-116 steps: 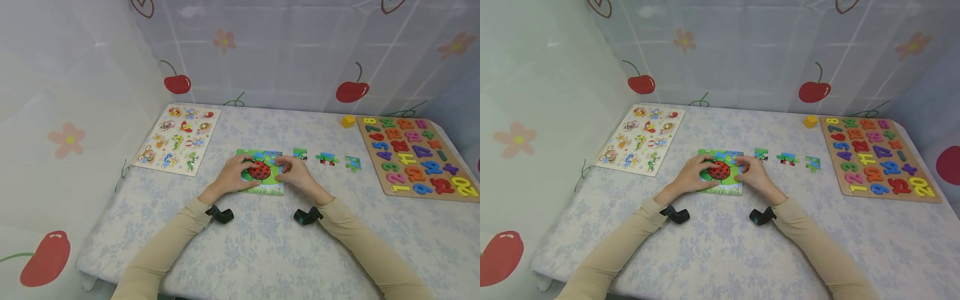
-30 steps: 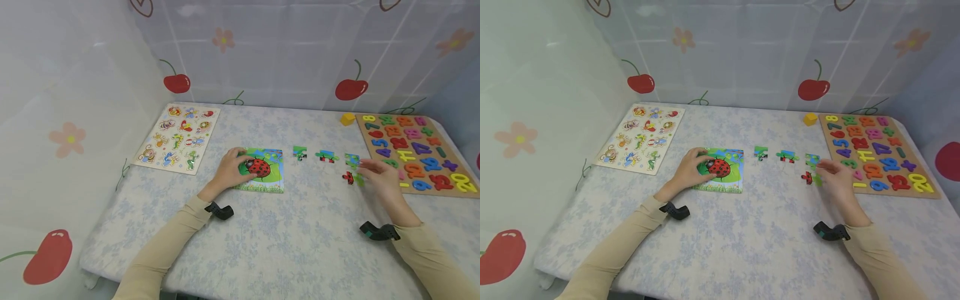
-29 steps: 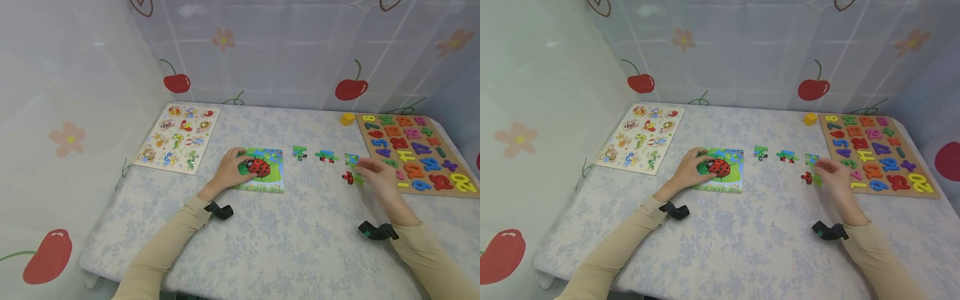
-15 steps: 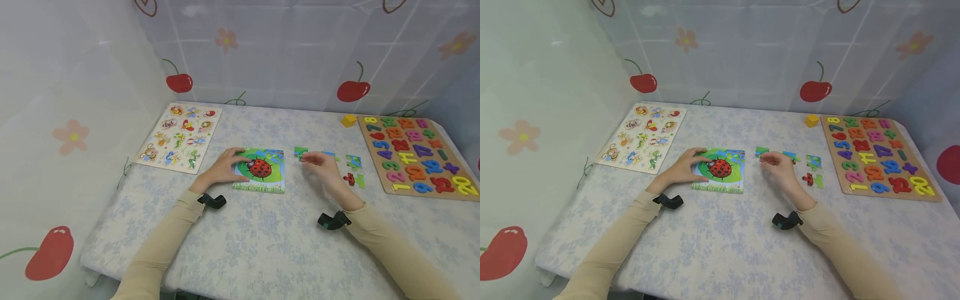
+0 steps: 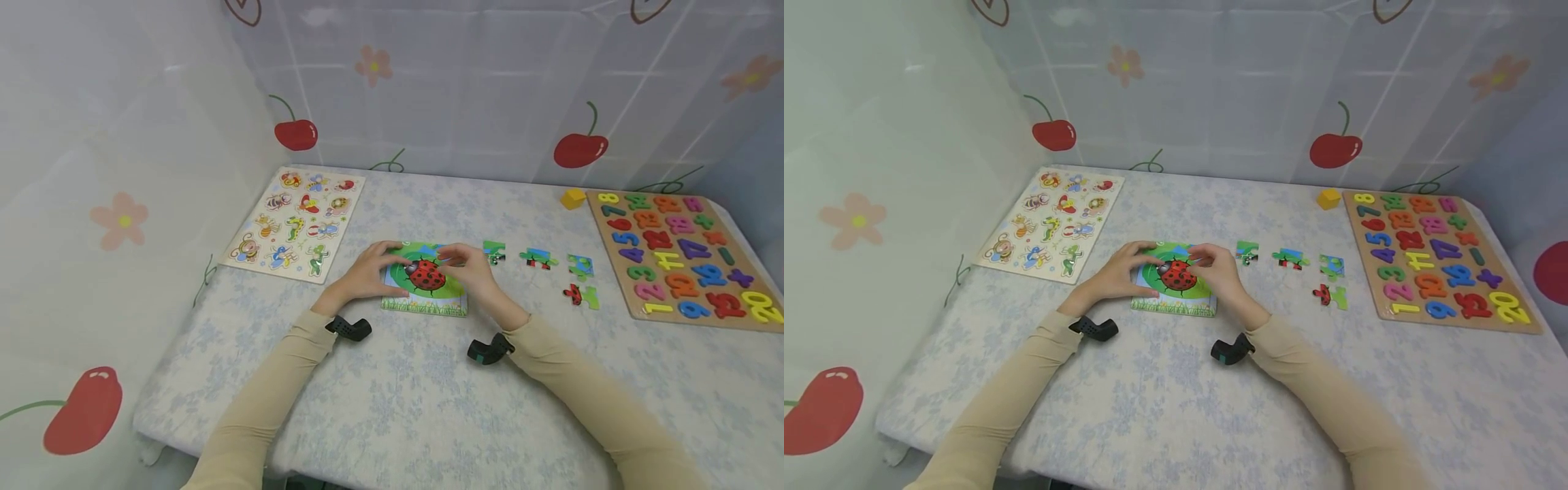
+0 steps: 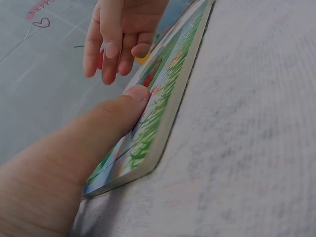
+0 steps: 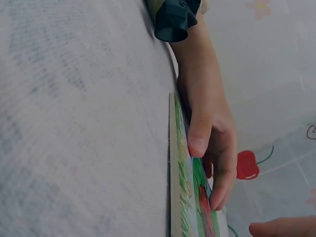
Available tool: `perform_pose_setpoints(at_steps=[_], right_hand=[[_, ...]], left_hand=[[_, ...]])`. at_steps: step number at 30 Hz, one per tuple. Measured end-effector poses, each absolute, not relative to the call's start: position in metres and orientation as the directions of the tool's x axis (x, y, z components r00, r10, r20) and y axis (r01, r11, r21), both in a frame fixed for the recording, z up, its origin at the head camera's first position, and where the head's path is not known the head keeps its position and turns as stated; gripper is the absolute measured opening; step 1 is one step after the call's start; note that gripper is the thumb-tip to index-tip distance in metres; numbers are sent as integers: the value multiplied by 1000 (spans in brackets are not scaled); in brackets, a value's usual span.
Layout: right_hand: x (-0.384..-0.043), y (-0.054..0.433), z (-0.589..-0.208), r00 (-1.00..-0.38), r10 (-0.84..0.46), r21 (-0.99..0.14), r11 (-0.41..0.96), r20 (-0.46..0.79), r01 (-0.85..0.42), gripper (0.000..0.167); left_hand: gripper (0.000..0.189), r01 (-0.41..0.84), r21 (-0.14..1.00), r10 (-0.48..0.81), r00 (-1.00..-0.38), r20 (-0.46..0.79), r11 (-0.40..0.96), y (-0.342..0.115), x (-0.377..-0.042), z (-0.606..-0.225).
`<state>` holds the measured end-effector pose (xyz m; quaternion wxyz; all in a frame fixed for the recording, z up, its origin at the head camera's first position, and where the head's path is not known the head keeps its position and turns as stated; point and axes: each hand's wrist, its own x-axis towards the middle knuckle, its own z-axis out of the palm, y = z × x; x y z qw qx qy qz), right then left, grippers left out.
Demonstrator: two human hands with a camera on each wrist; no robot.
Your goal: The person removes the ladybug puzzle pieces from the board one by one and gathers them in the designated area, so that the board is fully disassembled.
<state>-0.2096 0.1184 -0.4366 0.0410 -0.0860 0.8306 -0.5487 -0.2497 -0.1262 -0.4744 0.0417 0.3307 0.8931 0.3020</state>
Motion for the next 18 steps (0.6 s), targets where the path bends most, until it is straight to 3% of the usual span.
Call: perform_pose_setpoints(at_steps=[10,18], right_hand=[[-207,107,-450,-974,-225,-870,483,-10,-103,47],[-206,107,-455,-972,-234,-857,500,5,-125,45]], left_hand=[[62,561,579,618,-776,122,591,-126,-248,-474],[61,565,577,619,-775,128,590,-126,-249,-474]])
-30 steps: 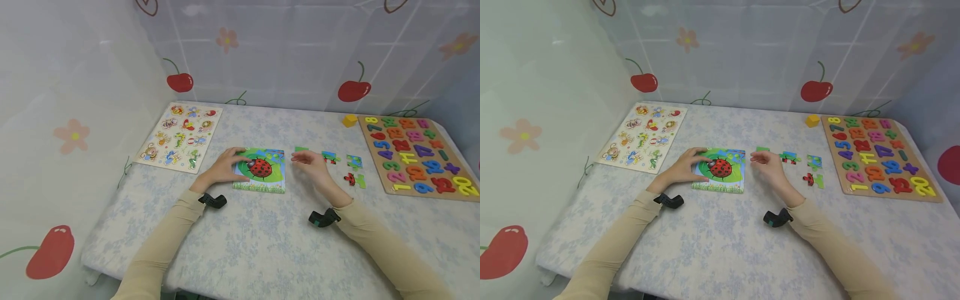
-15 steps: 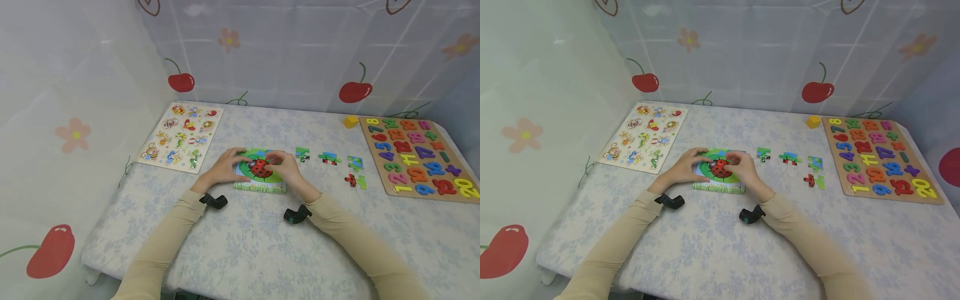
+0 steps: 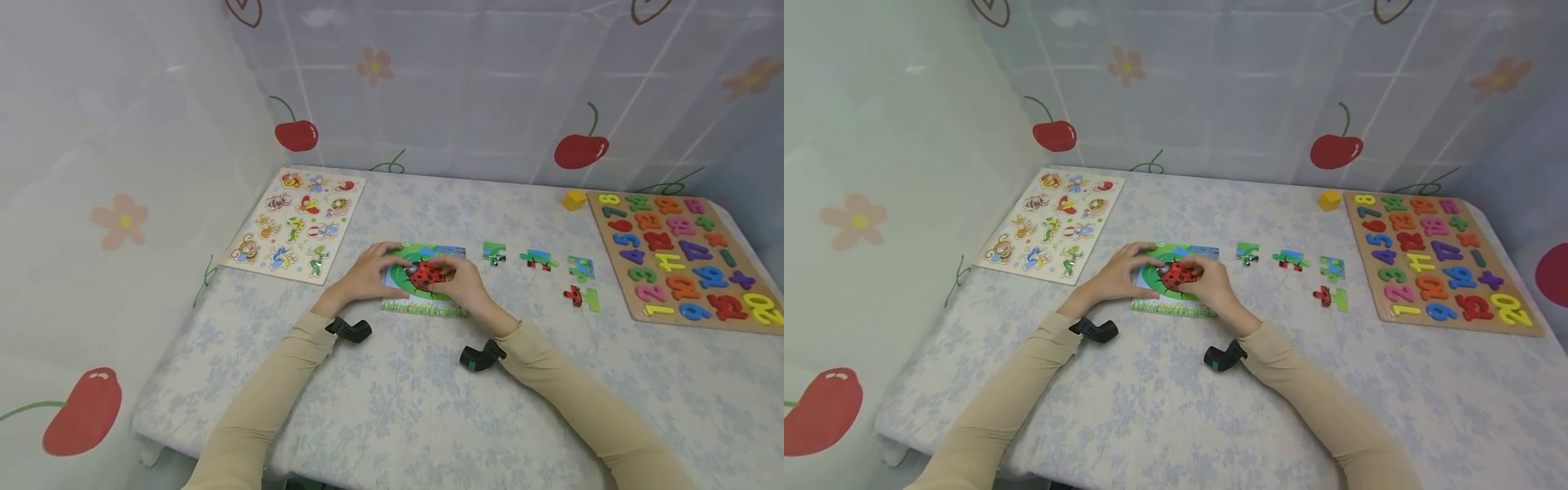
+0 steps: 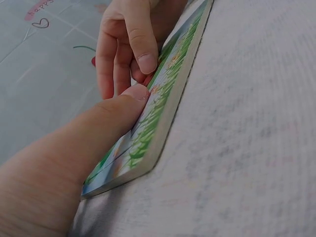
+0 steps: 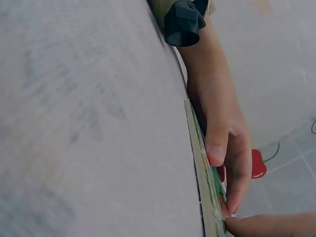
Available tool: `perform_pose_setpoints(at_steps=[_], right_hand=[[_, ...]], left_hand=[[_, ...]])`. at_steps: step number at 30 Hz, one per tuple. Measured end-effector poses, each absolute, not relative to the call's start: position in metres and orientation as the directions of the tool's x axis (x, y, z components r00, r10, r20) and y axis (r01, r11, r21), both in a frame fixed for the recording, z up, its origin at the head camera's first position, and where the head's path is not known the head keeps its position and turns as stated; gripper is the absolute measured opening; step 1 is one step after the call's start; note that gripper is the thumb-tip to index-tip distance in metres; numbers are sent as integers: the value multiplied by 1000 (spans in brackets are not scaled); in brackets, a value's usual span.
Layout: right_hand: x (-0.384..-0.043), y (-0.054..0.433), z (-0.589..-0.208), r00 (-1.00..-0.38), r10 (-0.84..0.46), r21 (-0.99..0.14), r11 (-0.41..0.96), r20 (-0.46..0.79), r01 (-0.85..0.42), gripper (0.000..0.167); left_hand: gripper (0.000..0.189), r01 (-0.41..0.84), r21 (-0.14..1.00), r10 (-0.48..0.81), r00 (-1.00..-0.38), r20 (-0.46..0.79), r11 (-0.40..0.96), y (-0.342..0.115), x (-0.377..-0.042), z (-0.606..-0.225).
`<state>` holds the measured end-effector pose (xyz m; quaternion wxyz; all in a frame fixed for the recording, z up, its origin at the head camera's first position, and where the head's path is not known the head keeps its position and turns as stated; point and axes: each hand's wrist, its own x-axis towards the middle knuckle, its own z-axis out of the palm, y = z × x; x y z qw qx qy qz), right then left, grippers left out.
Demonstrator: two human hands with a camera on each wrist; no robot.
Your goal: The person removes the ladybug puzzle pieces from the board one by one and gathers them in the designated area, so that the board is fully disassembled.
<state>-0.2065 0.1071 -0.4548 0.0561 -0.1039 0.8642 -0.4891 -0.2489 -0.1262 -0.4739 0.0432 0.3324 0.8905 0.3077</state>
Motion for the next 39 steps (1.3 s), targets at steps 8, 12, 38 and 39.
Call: perform_pose_setpoints(at_steps=[8,12,38,39], right_hand=[[-207,109,-457,-968,-249,-854,496,32,-156,43],[-208,109,-458,-966,-256,-858,489,31,-157,44],[-209,110,-459,-973,-226,-947,299,51,-119,36],[-209,110,-459,-974,-222,-951,290,45,-110,35]], left_hand=[[61,564,573,615,-778,127,595,-125,-250,-475],[61,558,575,611,-782,123,598,-125,-250,-475],[60,555,578,605,-786,129,598,-125,-250,-476],[60,555,579,605,-786,129,597,-125,-250,-476]])
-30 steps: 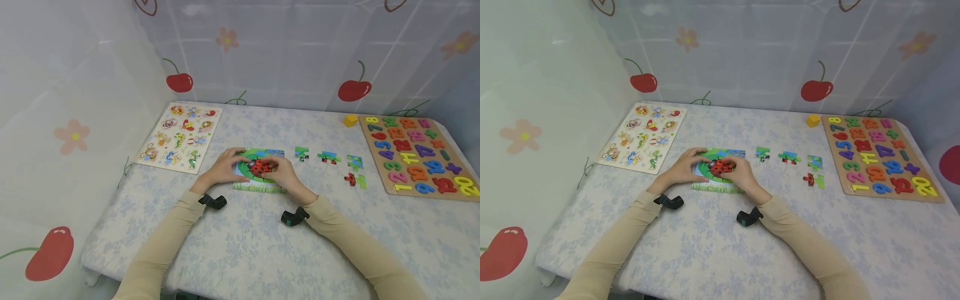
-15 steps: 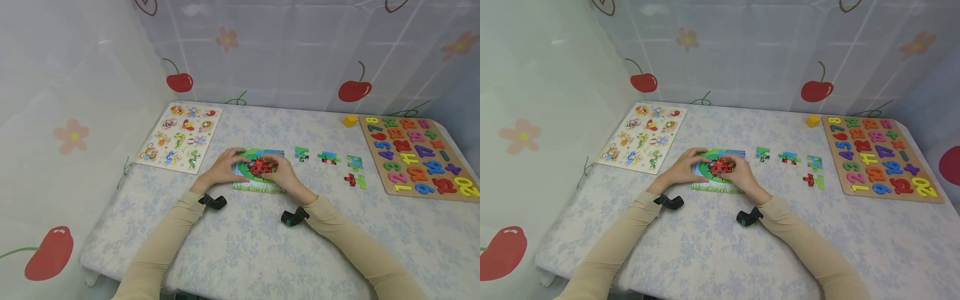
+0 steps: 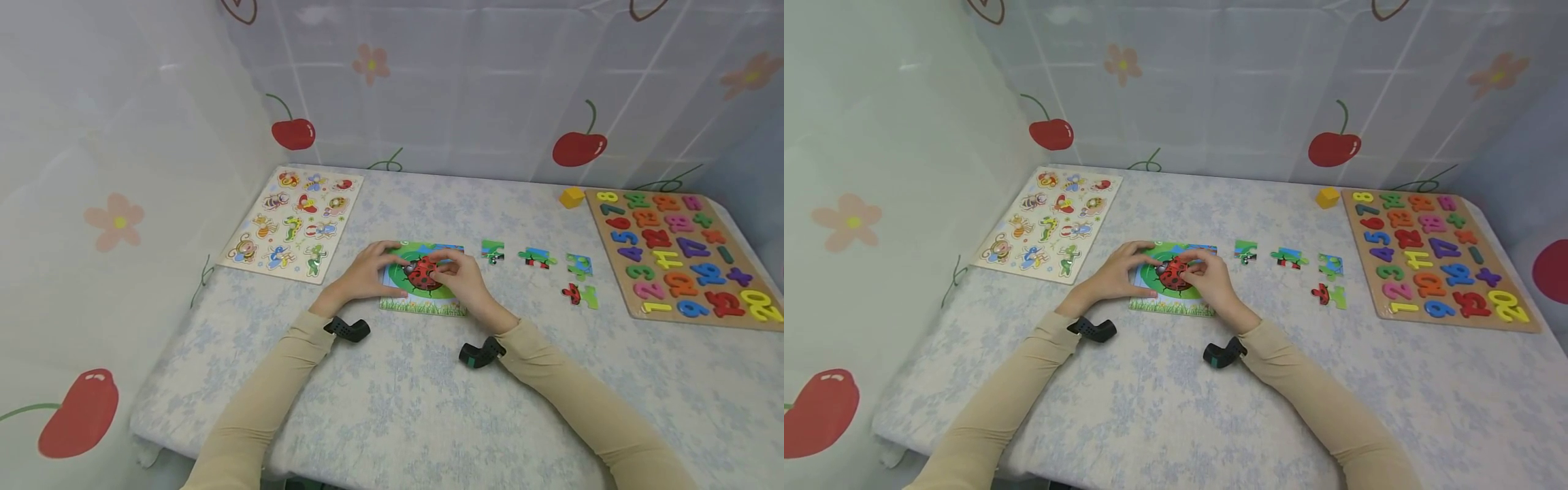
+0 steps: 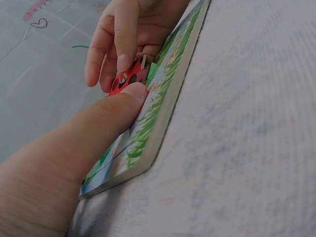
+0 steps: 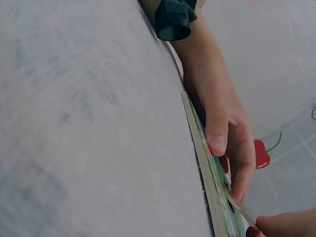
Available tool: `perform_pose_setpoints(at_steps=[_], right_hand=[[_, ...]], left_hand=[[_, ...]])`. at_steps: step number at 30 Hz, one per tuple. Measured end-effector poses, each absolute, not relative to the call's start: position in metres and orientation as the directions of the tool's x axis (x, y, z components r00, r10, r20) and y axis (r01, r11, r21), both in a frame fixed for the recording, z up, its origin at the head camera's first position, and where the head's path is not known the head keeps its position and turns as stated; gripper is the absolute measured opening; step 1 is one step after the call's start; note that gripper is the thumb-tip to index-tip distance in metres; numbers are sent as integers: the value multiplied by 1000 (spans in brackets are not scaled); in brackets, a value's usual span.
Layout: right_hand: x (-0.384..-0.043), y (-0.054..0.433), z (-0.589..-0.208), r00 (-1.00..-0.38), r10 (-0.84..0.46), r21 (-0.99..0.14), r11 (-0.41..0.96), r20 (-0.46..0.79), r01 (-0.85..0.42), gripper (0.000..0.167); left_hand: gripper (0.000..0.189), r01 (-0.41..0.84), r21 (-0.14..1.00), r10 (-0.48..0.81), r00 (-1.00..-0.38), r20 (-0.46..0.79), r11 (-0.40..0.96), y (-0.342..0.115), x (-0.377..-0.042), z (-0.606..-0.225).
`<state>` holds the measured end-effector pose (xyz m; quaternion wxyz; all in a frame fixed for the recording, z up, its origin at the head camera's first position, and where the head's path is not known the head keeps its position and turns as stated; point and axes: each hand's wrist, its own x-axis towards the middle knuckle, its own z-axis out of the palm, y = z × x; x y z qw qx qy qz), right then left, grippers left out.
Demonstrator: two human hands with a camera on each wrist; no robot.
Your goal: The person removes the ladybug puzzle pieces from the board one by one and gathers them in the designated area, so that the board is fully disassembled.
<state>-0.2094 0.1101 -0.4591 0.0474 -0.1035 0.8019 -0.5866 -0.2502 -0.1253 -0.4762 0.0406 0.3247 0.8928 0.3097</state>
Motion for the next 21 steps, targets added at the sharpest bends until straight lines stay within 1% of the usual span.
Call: perform_pose_setpoints(at_steps=[12,15,18,21], right_hand=[[-211,115,-455,-989,-140,-979,202,-45,16,31],[-212,126,-450,-990,-128,-981,190,-55,30,31],[-210,143,-443,-993,-111,-976,218,-38,13,31],[-203,167,-438,-997,-64,-971,237,-32,16,32]], left_hand=[[60,554,582,610,-783,122,595,-124,-250,-476],[61,561,574,613,-780,125,596,-125,-250,-476],[61,565,571,616,-778,128,596,-125,-250,-475],[61,566,571,615,-778,129,595,-126,-249,-476]])
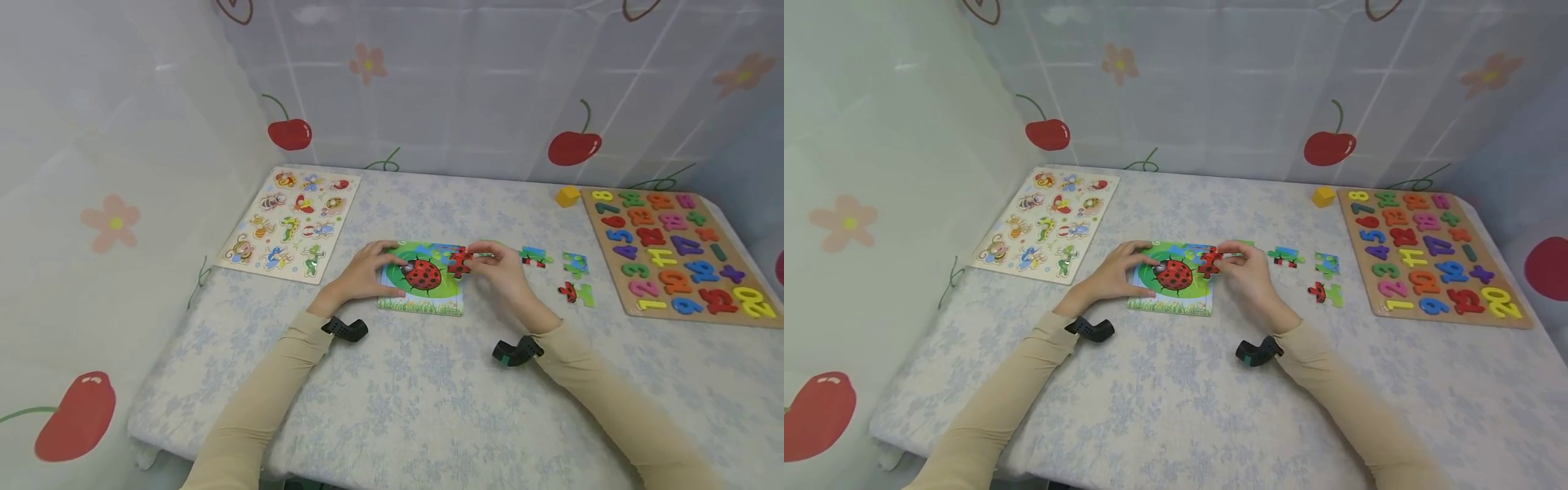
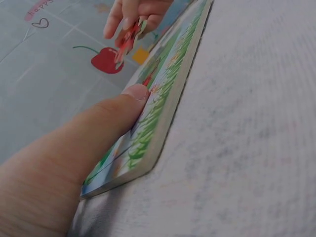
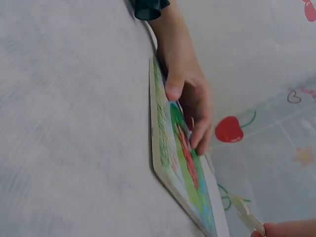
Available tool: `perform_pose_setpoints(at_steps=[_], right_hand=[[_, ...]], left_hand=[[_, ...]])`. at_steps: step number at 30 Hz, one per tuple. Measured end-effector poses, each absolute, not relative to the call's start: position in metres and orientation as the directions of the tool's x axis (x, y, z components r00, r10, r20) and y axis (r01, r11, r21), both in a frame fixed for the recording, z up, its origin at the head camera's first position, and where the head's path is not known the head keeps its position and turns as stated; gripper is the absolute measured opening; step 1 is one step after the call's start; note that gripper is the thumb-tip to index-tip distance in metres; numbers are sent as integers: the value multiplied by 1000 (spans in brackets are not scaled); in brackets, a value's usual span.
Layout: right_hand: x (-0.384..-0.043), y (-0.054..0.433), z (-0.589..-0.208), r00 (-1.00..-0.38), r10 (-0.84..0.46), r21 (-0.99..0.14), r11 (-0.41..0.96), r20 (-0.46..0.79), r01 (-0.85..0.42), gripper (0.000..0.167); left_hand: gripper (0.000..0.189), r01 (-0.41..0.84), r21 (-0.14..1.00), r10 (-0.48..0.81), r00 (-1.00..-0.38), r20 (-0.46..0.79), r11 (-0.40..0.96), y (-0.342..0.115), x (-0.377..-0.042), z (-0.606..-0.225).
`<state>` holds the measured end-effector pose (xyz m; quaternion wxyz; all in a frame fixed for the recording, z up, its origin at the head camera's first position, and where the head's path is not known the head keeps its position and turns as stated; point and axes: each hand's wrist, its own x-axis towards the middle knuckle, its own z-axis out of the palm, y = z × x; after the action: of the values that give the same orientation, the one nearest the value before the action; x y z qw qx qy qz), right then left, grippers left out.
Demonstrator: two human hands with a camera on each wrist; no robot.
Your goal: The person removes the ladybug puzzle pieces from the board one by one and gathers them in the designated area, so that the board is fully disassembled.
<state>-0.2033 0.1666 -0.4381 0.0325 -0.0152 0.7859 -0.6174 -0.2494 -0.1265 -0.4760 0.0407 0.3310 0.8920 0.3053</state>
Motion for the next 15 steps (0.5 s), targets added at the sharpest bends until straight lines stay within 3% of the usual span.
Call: perform_pose_setpoints(at_steps=[8,15], right_hand=[[-179,240,-440,-997,73,-954,294,-36,56,29],[-164,277,-443,-995,94,-942,331,-29,59,29]], left_hand=[[61,565,572,613,-779,133,595,-127,-251,-478],[62,557,577,608,-784,127,597,-126,-250,-477]])
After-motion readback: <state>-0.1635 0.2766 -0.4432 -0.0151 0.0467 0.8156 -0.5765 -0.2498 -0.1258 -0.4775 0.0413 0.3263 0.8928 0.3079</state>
